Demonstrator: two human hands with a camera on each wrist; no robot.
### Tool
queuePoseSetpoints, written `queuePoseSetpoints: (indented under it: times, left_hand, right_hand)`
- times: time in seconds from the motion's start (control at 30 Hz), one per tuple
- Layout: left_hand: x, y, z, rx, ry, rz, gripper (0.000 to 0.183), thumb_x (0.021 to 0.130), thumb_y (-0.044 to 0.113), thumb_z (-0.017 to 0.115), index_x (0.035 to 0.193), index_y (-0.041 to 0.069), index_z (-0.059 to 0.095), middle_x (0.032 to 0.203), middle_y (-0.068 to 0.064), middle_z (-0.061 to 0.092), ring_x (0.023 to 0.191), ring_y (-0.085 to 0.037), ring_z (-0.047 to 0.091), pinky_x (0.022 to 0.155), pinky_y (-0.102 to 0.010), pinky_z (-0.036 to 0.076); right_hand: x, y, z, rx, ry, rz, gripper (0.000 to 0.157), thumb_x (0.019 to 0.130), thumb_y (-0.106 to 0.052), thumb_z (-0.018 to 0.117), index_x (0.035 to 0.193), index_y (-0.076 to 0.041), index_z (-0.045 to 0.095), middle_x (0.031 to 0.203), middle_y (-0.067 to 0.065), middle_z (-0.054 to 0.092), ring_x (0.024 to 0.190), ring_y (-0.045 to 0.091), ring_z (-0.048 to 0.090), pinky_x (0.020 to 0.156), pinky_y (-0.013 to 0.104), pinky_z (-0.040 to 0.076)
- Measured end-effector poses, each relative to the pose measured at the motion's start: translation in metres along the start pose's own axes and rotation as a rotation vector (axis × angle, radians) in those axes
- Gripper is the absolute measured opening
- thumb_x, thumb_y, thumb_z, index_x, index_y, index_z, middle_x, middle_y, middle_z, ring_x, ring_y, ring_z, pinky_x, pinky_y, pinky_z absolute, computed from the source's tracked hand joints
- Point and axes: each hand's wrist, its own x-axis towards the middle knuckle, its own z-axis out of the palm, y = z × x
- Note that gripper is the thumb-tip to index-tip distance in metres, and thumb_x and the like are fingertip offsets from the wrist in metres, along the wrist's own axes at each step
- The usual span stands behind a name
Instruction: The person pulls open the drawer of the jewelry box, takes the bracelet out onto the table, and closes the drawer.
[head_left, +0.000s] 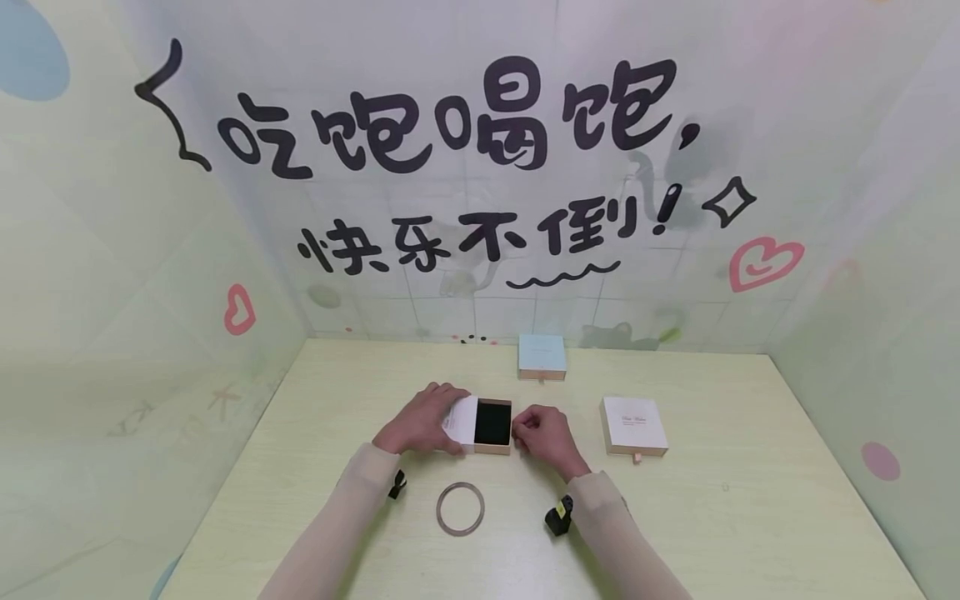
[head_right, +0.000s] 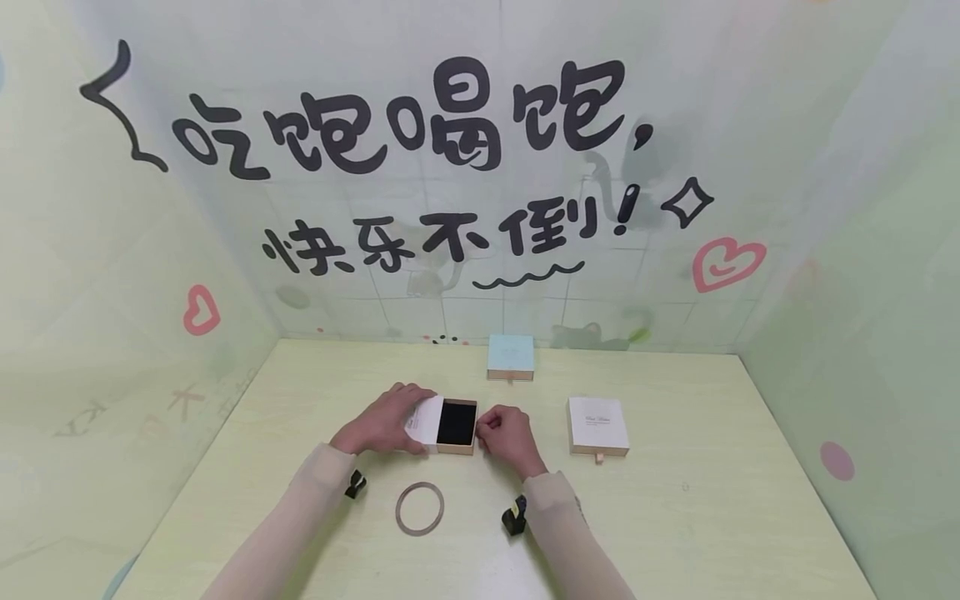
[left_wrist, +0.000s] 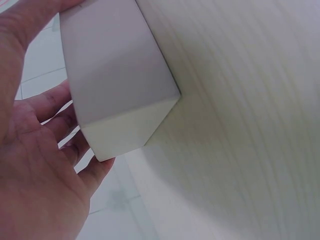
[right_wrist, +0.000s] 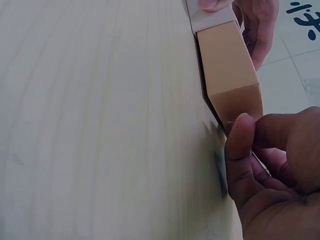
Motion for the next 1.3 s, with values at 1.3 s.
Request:
queuePoseSetpoints:
  times: [1.3]
  left_hand:
    - [0.000, 0.000, 0.001, -0.006, 0.006, -0.001, 0.093, 0.062, 0.031, 0.098, 0.143, 0.013, 0.056, 0.133, -0.003, 0.062, 0.115, -0.021, 0.051, 0.102, -0.042, 0.045]
  right_hand:
    - [0.006, -0.018, 0.032, 0.018, -0.039, -0.035, 0.010, 0.096, -0.004, 0.064, 0.089, -0.004, 0.070, 0.071, 0.004, 0.068, 0.056, 0.010, 0.058, 0.052, 0.024, 0.048]
